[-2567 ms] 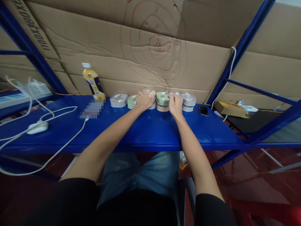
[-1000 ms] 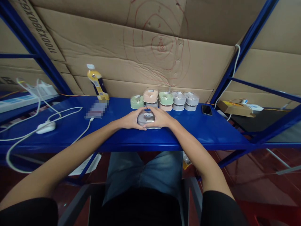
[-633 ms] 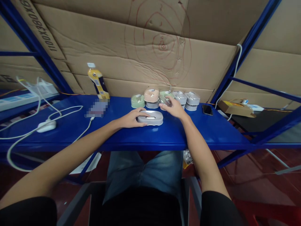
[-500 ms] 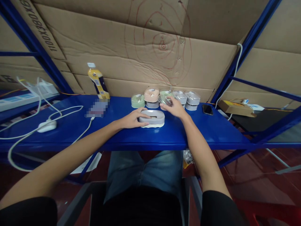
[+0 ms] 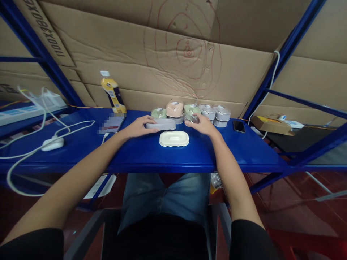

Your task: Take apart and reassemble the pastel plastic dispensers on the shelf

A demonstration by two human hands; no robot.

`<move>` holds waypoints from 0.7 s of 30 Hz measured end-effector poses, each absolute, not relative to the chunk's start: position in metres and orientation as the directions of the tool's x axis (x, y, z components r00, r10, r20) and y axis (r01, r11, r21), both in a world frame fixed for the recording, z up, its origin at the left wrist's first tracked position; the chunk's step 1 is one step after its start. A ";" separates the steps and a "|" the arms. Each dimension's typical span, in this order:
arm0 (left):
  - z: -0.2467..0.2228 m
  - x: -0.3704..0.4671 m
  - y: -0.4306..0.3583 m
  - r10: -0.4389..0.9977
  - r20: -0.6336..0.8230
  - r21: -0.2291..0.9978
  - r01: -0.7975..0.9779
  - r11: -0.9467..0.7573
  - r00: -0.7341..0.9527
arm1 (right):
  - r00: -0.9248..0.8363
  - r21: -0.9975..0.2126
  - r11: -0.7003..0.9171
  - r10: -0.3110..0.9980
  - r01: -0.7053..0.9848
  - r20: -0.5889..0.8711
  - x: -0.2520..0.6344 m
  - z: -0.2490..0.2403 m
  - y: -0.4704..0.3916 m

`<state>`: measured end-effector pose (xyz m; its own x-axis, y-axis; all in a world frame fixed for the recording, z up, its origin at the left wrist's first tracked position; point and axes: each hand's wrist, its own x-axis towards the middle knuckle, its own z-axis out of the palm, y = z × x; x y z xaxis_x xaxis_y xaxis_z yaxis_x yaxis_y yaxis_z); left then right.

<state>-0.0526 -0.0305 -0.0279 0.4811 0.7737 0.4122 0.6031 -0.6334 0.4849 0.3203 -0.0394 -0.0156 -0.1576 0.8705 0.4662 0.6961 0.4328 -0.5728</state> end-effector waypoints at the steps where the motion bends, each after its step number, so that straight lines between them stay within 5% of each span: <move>1: -0.030 -0.048 -0.033 0.757 0.428 0.489 0.578 -0.653 0.493 | -0.167 -0.572 0.437 0.871 0.694 0.463 0.319 -0.015 -0.041; 11: -0.055 0.001 -0.055 0.661 0.452 0.530 0.415 -0.739 0.599 | -0.600 -0.492 0.718 0.689 0.492 0.407 0.277 -0.011 -0.063; 21: -0.065 0.005 -0.049 0.660 0.419 0.554 0.400 -0.730 0.624 | -0.662 -0.389 0.742 0.667 0.547 0.341 0.260 -0.025 -0.057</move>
<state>0.0049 -0.0494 -0.0648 0.6240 0.6596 0.4191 0.3999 -0.7303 0.5539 0.2600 -0.0567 -0.0248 -0.6625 0.6672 0.3406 0.5470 0.7415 -0.3885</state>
